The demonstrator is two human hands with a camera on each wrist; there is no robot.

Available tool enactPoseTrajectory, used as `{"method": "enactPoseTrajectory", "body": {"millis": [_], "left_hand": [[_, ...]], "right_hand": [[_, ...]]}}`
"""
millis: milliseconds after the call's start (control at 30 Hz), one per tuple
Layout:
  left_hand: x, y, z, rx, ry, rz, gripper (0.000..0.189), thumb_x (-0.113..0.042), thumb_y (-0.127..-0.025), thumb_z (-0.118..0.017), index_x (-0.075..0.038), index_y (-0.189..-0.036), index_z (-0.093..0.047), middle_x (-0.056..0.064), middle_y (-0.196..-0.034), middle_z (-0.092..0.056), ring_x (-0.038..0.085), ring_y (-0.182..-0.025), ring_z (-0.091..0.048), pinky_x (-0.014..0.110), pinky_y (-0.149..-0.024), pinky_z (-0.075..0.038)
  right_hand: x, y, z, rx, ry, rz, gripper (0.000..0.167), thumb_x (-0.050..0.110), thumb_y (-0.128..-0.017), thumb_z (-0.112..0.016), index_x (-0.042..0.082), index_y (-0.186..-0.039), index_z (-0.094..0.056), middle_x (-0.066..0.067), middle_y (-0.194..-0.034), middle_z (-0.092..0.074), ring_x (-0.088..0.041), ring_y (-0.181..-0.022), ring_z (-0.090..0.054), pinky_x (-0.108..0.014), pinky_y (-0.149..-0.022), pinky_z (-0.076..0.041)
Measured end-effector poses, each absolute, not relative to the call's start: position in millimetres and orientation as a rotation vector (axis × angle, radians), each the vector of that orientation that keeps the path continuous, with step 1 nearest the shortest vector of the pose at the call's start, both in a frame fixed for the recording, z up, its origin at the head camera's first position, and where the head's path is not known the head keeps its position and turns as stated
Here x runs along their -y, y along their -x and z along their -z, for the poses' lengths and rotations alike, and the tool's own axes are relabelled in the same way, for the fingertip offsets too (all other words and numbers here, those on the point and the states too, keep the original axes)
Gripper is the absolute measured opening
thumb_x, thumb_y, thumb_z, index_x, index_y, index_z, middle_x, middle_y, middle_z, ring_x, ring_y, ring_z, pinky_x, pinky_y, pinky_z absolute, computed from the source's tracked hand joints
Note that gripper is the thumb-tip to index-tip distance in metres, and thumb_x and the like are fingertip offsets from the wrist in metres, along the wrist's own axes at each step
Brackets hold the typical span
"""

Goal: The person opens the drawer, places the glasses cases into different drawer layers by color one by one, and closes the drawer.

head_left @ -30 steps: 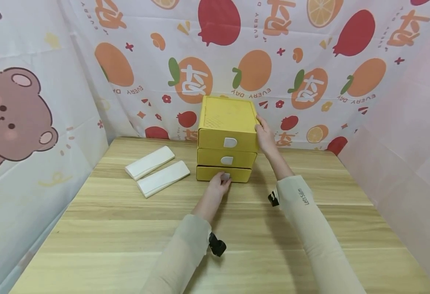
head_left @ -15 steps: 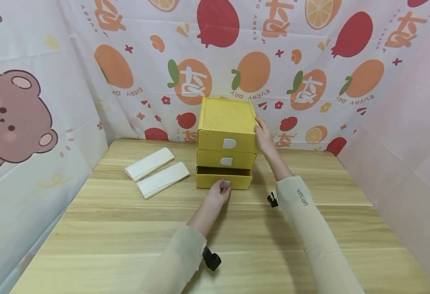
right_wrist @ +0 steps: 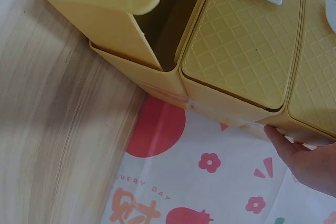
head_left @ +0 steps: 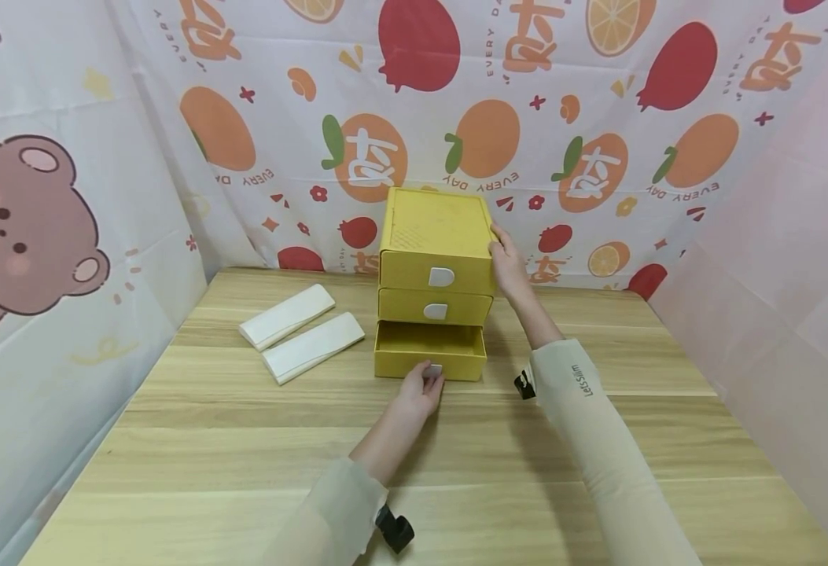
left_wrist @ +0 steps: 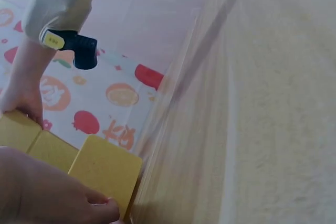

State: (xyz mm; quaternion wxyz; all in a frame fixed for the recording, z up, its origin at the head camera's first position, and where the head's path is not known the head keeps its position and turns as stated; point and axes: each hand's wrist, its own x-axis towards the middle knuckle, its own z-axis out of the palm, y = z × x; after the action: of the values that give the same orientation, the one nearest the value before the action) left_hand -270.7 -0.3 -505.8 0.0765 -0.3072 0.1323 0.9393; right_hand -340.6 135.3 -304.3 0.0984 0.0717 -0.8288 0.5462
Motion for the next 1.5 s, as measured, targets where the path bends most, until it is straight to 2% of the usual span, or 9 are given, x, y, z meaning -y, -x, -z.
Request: {"method": "enactPoseTrajectory", "body": {"millis": [133, 233, 467, 567, 767, 967, 1067, 1200, 1500], "left_hand": [[-0.5, 257.2, 495.7, -0.396, 0.925, -2.817, 0.063, 0.001, -0.090, -0.053, 0.005, -0.142, -0.019, 0.023, -0.140, -0.023, 0.031, -0.129, -0.028, 0.036, -0.098, -0.032], [-0.4, 274.4, 534.7, -0.351, 0.922, -2.804, 0.069, 0.003, -0.083, -0.064, 0.001, -0.140, -0.025, 0.023, -0.134, -0.030, 0.032, -0.121, -0.038, 0.039, -0.092, -0.040], [0.3, 214.4, 441.4, -0.405, 0.984, -2.825, 0.052, 0.002, -0.093, -0.044, 0.009, -0.139, -0.020, 0.024, -0.138, -0.023, 0.030, -0.129, -0.026, 0.036, -0.102, -0.026], [-0.6, 227.1, 470.9, -0.398, 0.985, -2.820, 0.055, 0.002, -0.092, -0.049, 0.008, -0.139, -0.022, 0.024, -0.136, -0.027, 0.031, -0.127, -0.030, 0.038, -0.100, -0.029], [4.7, 252.7, 537.3, -0.294, 0.915, -2.784, 0.067, 0.007, -0.071, -0.073, 0.004, -0.128, -0.037, 0.022, -0.117, -0.043, 0.030, -0.105, -0.050, 0.041, -0.084, -0.045], [4.9, 215.5, 477.9, -0.357, 0.932, -2.792, 0.054, 0.003, -0.089, -0.056, 0.009, -0.135, -0.030, 0.026, -0.131, -0.035, 0.031, -0.120, -0.040, 0.038, -0.096, -0.035], [8.5, 202.6, 465.9, -0.333, 0.894, -2.791, 0.048, 0.005, -0.087, -0.057, 0.013, -0.130, -0.035, 0.028, -0.127, -0.040, 0.032, -0.117, -0.044, 0.039, -0.095, -0.037], [10.3, 212.6, 499.4, -0.279, 0.842, -2.787, 0.045, 0.007, -0.082, -0.064, 0.013, -0.121, -0.043, 0.028, -0.117, -0.046, 0.033, -0.108, -0.050, 0.043, -0.090, -0.041], [1.0, 241.3, 581.7, -0.248, 0.835, -2.755, 0.053, 0.005, -0.078, -0.068, 0.010, -0.123, -0.040, 0.026, -0.122, -0.045, 0.035, -0.116, -0.044, 0.042, -0.090, -0.041]], "right_hand": [[-136.5, 340.2, 304.1, 2.460, -0.215, -1.619, 0.049, 0.021, -0.096, -0.034, 0.012, -0.144, -0.031, -0.006, -0.147, -0.026, -0.021, -0.131, -0.024, -0.037, -0.103, -0.022], [-137.0, 339.9, 303.7, 2.463, -0.215, -1.618, 0.049, 0.022, -0.096, -0.034, 0.013, -0.145, -0.031, -0.005, -0.148, -0.025, -0.020, -0.131, -0.024, -0.038, -0.102, -0.023], [-136.9, 340.1, 303.8, 2.461, -0.206, -1.621, 0.049, 0.022, -0.096, -0.034, 0.014, -0.145, -0.031, -0.005, -0.148, -0.025, -0.020, -0.132, -0.022, -0.036, -0.104, -0.020], [-136.9, 339.9, 304.2, 2.456, -0.205, -1.627, 0.049, 0.021, -0.096, -0.034, 0.013, -0.144, -0.031, -0.005, -0.148, -0.025, -0.020, -0.132, -0.022, -0.036, -0.104, -0.020], [-136.8, 340.3, 304.2, 2.453, -0.214, -1.636, 0.049, 0.021, -0.096, -0.034, 0.013, -0.145, -0.030, -0.006, -0.148, -0.025, -0.020, -0.132, -0.022, -0.036, -0.104, -0.021], [-136.3, 340.2, 304.4, 2.453, -0.197, -1.643, 0.049, 0.022, -0.096, -0.034, 0.014, -0.144, -0.031, -0.005, -0.148, -0.026, -0.023, -0.128, -0.028, -0.038, -0.101, -0.026], [-136.8, 340.6, 304.8, 2.447, -0.206, -1.648, 0.049, 0.022, -0.097, -0.033, 0.014, -0.145, -0.031, -0.005, -0.148, -0.025, -0.025, -0.121, -0.034, -0.039, -0.097, -0.029], [-137.4, 341.4, 305.3, 2.442, -0.216, -1.641, 0.049, 0.021, -0.097, -0.033, 0.013, -0.145, -0.031, -0.006, -0.147, -0.026, -0.021, -0.124, -0.032, -0.037, -0.099, -0.027], [-137.7, 341.0, 305.7, 2.441, -0.204, -1.653, 0.049, 0.022, -0.097, -0.034, 0.014, -0.144, -0.032, -0.005, -0.147, -0.026, -0.019, -0.130, -0.026, -0.037, -0.102, -0.024]]}}
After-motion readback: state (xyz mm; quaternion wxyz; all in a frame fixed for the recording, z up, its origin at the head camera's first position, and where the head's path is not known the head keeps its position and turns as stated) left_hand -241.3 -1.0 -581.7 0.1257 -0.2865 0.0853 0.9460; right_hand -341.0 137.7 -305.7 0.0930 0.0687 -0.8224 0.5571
